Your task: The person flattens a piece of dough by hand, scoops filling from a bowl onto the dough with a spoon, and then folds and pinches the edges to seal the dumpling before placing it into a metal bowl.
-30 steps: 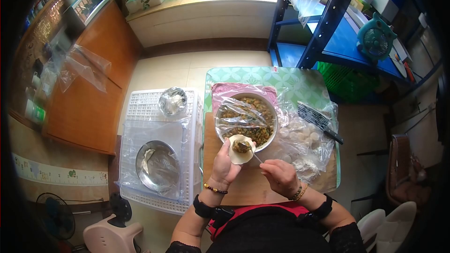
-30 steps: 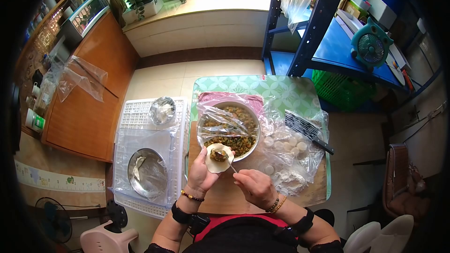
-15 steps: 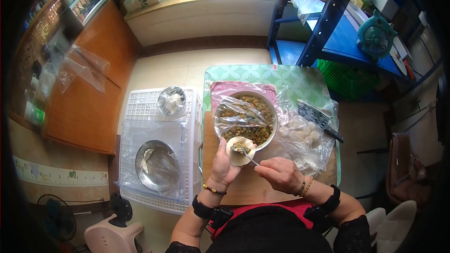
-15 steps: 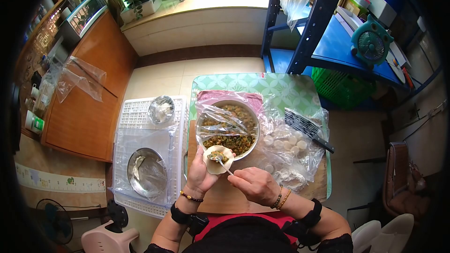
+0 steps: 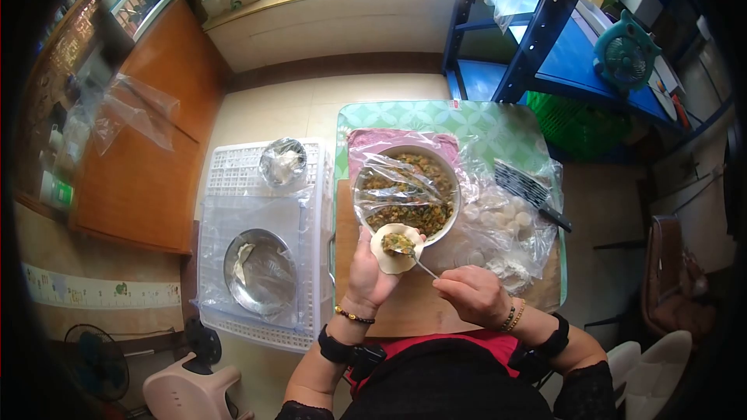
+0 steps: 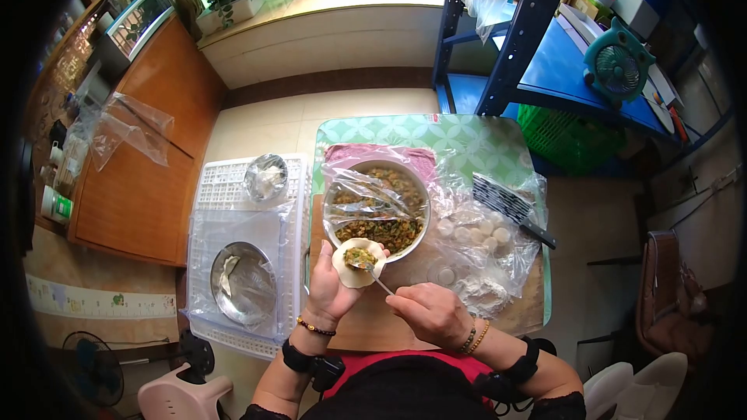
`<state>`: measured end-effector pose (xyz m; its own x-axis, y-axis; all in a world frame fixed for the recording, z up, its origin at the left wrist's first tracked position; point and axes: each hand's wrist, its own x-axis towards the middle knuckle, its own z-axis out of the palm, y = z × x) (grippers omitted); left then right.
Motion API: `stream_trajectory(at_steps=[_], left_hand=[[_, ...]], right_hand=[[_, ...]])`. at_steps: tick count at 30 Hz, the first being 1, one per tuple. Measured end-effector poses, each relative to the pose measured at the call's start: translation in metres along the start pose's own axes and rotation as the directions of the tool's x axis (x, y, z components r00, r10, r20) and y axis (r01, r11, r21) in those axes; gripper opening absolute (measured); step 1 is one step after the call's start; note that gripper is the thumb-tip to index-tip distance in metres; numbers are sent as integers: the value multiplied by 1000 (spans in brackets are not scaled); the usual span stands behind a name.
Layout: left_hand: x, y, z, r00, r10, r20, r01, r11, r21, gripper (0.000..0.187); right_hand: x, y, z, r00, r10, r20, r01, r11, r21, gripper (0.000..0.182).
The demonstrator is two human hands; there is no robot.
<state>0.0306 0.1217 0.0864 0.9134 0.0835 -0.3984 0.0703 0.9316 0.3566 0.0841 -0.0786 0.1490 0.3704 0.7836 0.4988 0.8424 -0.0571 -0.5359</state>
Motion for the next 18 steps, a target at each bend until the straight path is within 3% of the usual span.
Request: stream_trajectory(at_steps=[2, 10, 13, 18], left_hand=[[0, 0, -5, 999, -5, 38, 5, 1000, -7, 70], [-5, 1, -4, 999, -5, 36, 5, 1000, -19, 71], [-11, 2, -8, 1000, -2, -8, 2, 1000, -1, 71], [-23, 1, -21, 999, -35, 1, 35, 997, -64, 72]], right_hand=[[1, -3, -3, 1000, -3, -4, 3, 1000, 15, 23], [2, -4, 1, 999, -18, 31, 17, 999, 37, 23], [2, -2, -9, 1000, 1, -27, 0, 999, 43, 23], [13, 26, -9, 997, 74, 30, -69, 988, -139, 19]])
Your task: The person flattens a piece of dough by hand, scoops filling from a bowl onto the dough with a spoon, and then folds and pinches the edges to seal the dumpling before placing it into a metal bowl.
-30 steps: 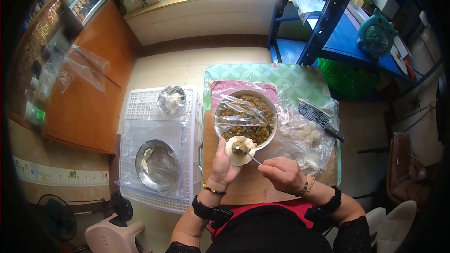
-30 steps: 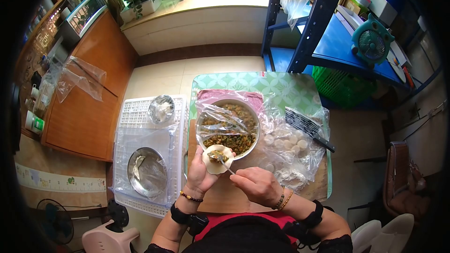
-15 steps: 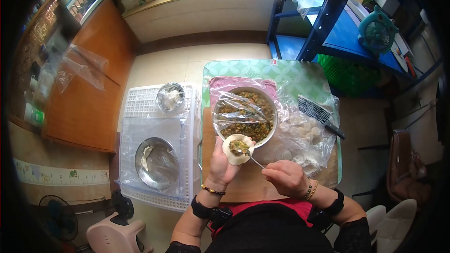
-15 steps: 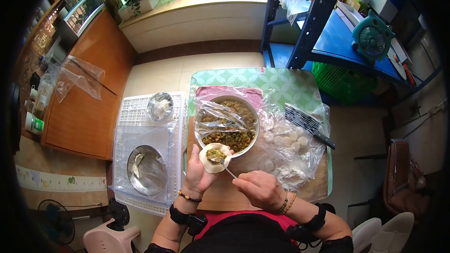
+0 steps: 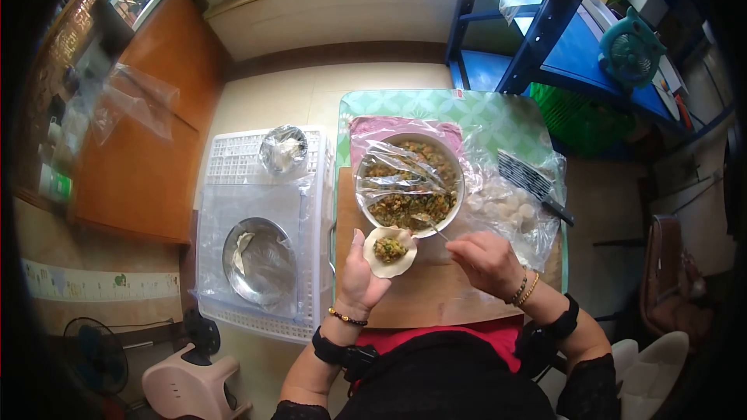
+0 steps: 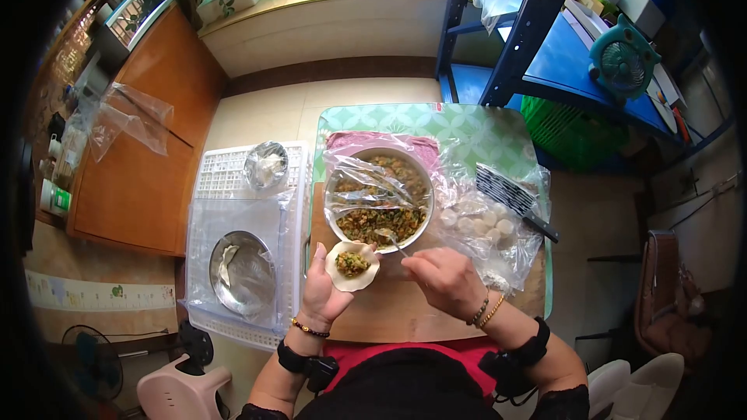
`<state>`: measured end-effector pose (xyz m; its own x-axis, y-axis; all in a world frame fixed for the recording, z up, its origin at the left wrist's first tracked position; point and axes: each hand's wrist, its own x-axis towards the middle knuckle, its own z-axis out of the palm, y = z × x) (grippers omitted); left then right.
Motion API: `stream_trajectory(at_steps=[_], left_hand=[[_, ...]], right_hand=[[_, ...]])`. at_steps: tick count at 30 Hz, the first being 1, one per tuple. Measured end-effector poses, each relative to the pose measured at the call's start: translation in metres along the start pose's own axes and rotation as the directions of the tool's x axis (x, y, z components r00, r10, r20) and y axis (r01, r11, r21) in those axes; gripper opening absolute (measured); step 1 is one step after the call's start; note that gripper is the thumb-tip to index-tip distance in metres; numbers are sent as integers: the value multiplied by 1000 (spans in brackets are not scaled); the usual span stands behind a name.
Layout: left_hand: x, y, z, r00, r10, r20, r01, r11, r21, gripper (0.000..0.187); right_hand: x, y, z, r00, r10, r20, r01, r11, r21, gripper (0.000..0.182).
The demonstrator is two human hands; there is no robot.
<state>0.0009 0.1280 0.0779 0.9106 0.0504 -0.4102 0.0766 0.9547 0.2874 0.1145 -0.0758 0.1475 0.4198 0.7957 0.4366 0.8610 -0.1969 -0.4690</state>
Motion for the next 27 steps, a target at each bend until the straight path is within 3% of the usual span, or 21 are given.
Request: stream_trajectory(at_steps=[2, 4, 6, 10, 12, 13, 15, 16, 18, 20, 22, 23, 25, 27], left_hand=[[-3, -2, -4, 999, -15, 42, 15, 1000, -14, 73], [-8, -5, -3, 1000, -27, 13, 27, 1000, -8, 73], [-12, -8, -3, 999, -39, -15, 39, 999, -2, 74], [-19, -12, -6, 998, -56, 8, 56, 998, 9, 71], [-21, -16, -8, 998, -61, 15, 61, 998, 15, 70], [-22, -18, -10, 998, -56, 17, 55, 998, 7, 68], [-24, -22, -11, 999, -48, 17, 48, 999, -8, 66], [-25, -24, -10, 999, -49, 22, 50, 998, -29, 64], [-26, -29, -7, 998, -57, 29, 58, 997, -48, 62], [-27, -37, -2, 995, -99, 30, 101, 994, -48, 62], [-28, -46, 4, 990, -132, 41, 134, 990, -36, 61], [-30, -49, 6, 987, -154, 43, 155, 988, -27, 61], [-34, -54, 10, 988, -153, 18, 153, 988, -9, 61], [-37, -56, 11, 989, -148, -8, 148, 989, 6, 61]], right_hand=[[3, 14, 15, 999, 33, 37, -33, 999, -7, 11], [0, 32, 34, 969, 114, 221, -89, 989, -119, 6], [1, 42, 44, 964, 108, 242, -87, 991, -97, 6], [-1, 38, 43, 965, 147, 219, -138, 989, -57, 13], [-9, 29, 34, 930, 329, 162, -319, 944, -85, 21], [-12, 20, 25, 929, 331, 167, -321, 943, -86, 21], [-20, 0, 6, 948, 306, -90, -308, 951, -11, 26], [-30, -10, 2, 948, 306, -85, -308, 951, -11, 26], [-52, -27, -3, 861, 505, -50, -494, 857, 147, 20], [-58, -36, 5, 806, 589, 49, -579, 771, 266, 10], [-64, -31, 26, 732, 677, 69, -654, 672, 348, 14], [-65, -29, 33, 730, 680, 66, -655, 670, 350, 14], [-67, -26, 43, 616, 746, 255, -770, 500, 395, 22], [-71, -23, 50, 623, 735, 268, -766, 505, 398, 24]])
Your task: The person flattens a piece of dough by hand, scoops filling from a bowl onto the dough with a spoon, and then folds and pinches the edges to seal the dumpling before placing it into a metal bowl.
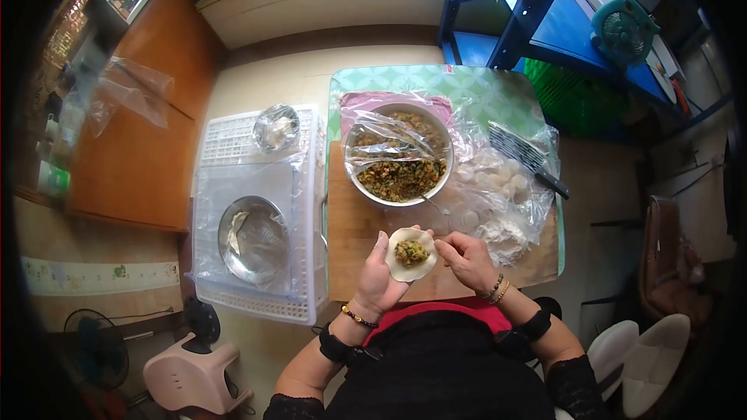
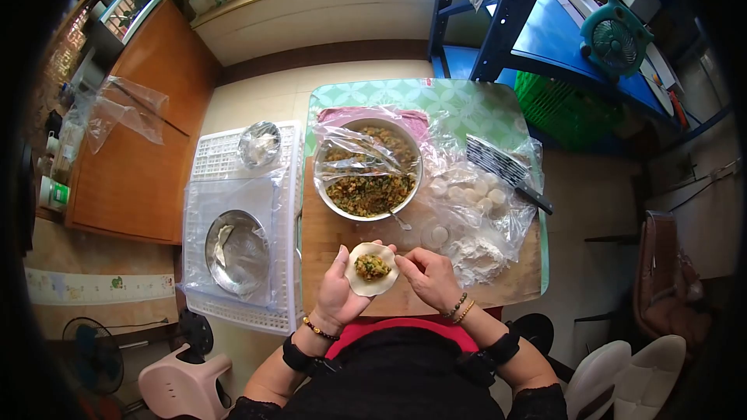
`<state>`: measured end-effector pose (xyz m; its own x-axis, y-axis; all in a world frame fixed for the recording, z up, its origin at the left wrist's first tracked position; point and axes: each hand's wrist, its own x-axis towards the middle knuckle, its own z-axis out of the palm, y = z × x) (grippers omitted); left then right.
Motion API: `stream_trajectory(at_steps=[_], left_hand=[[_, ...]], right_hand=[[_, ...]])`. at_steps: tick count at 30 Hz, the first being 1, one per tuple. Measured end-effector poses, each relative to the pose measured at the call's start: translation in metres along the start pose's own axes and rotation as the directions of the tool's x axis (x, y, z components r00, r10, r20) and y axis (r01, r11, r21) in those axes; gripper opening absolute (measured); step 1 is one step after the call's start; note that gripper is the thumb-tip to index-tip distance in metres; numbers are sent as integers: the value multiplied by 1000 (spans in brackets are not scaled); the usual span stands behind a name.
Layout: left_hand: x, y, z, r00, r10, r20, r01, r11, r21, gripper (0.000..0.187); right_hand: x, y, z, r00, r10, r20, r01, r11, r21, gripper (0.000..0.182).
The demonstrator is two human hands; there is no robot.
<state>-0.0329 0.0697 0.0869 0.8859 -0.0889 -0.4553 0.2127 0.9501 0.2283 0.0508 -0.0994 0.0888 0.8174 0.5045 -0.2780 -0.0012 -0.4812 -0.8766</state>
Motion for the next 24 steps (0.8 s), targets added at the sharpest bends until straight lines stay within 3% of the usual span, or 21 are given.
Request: stream_trajectory(at_steps=[5, 7, 16, 24], left_hand=[[-1, -7, -4, 1000, 17, 18, -16, 1000, -16, 61], [-1, -10, -3, 1000, 12, 15, -12, 1000, -16, 61], [2, -16, -9, 1000, -10, 7, 10, 1000, -29, 60], [2, -19, -12, 1000, -25, -2, 25, 1000, -17, 61]], right_hand=[[-2, 1, -1, 997, 49, 67, -47, 998, -38, 25], [-3, 0, 2, 998, 37, -58, -33, 998, 60, 24], [-4, 19, 9, 996, 88, -3, -85, 966, 244, 19], [-2, 20, 14, 995, 100, -9, -96, 973, 208, 19]])
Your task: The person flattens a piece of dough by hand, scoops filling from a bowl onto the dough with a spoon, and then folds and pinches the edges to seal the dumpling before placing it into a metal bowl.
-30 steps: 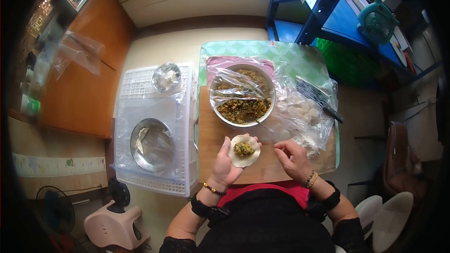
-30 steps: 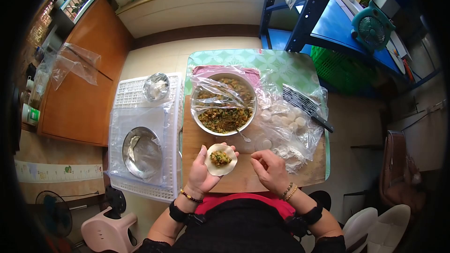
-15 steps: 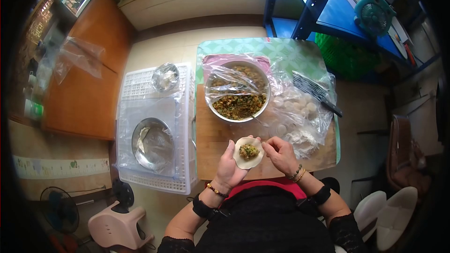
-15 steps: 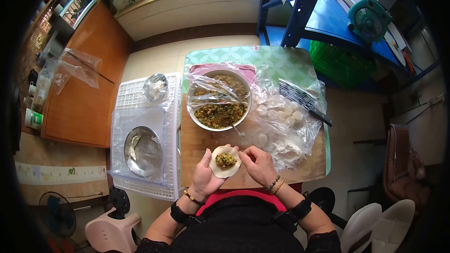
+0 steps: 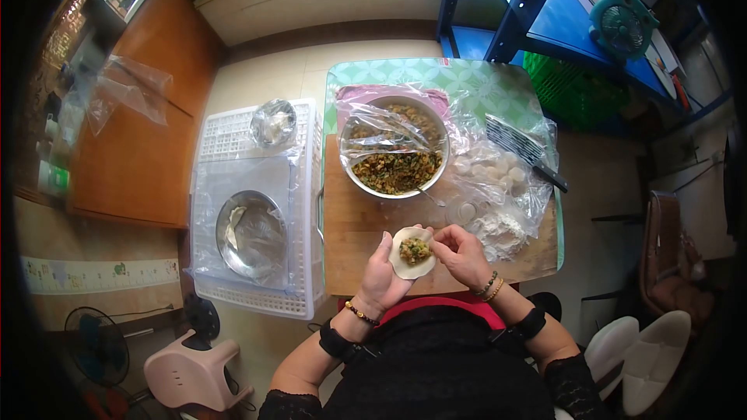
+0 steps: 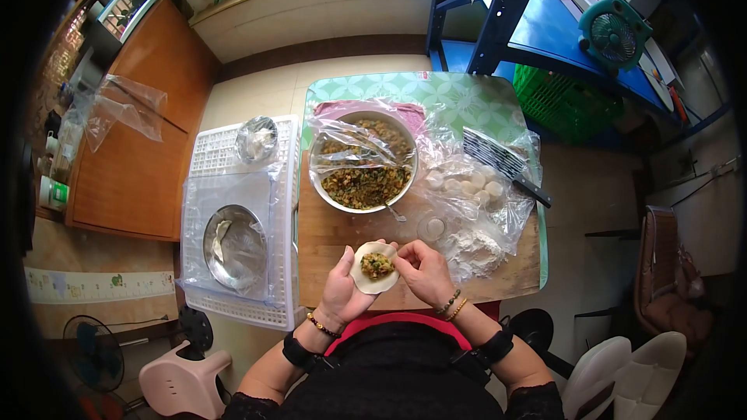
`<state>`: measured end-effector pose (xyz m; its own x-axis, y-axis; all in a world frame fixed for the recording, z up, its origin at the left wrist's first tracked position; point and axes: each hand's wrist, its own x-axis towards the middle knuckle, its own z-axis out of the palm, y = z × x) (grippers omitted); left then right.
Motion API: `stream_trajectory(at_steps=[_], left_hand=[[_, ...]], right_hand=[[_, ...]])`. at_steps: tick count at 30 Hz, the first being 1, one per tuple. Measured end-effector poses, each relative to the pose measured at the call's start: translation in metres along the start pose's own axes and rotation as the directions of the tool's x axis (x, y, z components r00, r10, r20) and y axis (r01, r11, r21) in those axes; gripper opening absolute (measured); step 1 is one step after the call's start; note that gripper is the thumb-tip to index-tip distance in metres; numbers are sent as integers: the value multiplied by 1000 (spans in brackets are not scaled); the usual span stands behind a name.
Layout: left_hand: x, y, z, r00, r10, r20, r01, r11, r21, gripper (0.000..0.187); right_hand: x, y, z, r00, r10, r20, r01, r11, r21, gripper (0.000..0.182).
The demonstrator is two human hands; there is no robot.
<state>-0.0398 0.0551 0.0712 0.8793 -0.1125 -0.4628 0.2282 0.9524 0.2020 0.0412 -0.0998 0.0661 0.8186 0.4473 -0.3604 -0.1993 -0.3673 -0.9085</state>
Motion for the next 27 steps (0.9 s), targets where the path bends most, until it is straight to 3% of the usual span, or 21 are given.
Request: stream_trajectory(at_steps=[5, 10, 16, 23, 27], left_hand=[[0, -2, -1, 1000, -11, -23, 11, 1000, 2, 61], [1, -4, -4, 1000, -17, -25, 17, 1000, 1, 61], [0, -5, -6, 999, -31, -24, 31, 1000, 0, 63], [0, -7, -12, 997, -73, -5, 73, 997, 23, 66], [0, -6, -14, 998, -67, -20, 68, 996, 49, 66]], right_hand=[[2, 0, -1, 999, 51, 16, -51, 997, 50, 20], [1, 1, -4, 979, 173, 107, -194, 949, 248, 18], [0, 4, -10, 934, 264, 239, -337, 871, 357, 19], [-1, 0, -11, 918, 304, 256, -373, 883, 286, 19], [-5, 1, -7, 949, 213, 232, -269, 932, 244, 17]])
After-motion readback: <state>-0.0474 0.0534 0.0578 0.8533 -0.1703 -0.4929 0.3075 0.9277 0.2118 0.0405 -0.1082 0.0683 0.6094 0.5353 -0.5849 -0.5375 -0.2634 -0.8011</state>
